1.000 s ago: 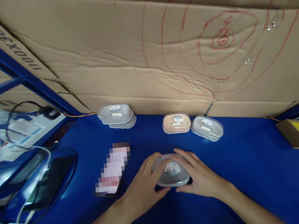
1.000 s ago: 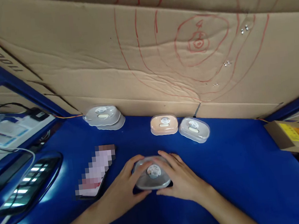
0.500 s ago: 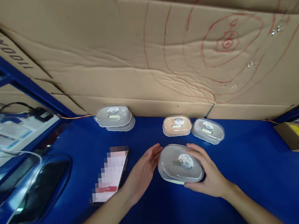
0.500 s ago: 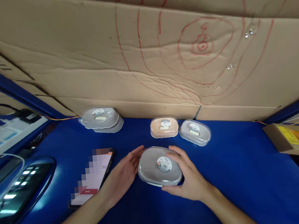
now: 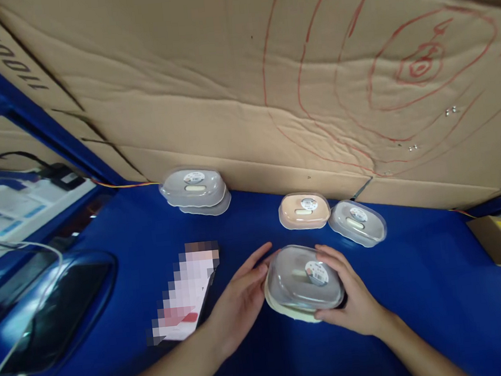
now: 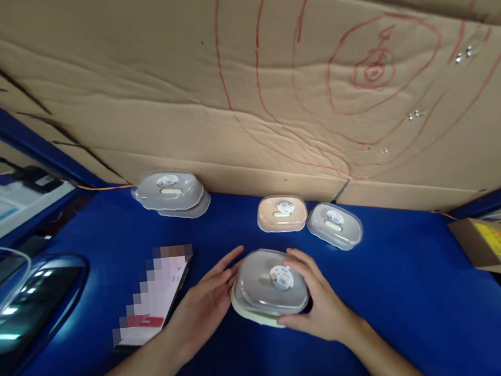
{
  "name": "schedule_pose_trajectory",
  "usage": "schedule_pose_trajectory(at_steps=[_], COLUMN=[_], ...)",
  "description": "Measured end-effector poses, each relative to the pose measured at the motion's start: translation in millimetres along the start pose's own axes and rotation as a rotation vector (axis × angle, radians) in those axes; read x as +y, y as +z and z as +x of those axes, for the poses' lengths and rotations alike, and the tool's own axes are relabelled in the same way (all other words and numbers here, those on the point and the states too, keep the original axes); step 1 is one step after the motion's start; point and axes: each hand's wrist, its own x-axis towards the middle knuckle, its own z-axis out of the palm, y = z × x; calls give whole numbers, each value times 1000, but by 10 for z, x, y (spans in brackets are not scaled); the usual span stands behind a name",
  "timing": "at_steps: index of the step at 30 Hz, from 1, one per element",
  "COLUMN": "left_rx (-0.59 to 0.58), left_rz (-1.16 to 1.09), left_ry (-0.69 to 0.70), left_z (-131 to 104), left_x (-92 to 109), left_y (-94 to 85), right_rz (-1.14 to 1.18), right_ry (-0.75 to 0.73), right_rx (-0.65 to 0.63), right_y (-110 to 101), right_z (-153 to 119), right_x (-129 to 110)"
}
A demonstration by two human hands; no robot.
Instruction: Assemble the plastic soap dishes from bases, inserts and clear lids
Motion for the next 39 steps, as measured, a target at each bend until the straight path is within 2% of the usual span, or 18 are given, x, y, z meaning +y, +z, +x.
schedule_pose_trajectory(at_steps=[5, 11, 13, 15, 19, 22, 28, 34, 36, 39], left_rx=[42, 20, 4, -48, -171, -147, -110, -172, -150, -86], left_rz=[-33, 1, 46, 68, 4, -22, 26, 47, 47, 30], left_ry=[36, 44, 11, -80, -268, -264, -229, -268, -268, -269], left_z=[19, 12, 5, -2, -21, -36, -29, -17, -19, -17], left_x=[104, 67, 25, -21, -67, -55, -64, -91, -90, -85], left_y=[15, 10, 21, 33, 48, 49, 42, 60, 71, 86], right_rz=[-87, -91, -77, -75, -89, -105, -207, -25, 41, 187], right_ry=[-29, -75, -79, -68, -59, -91, -102, -77, -58, 1], right_rx=[-28, 40, 58, 56, -35, -66, -18, 10, 23, 112], right_y=[79, 176, 185, 179, 135, 114, 110, 95, 117, 115], right_z=[-53, -55, -49, -46, -54, -70, -69, -48, -68, -87], right_x=[-123, -98, -55, -27, -33, -58, -84, -46, -13, 31])
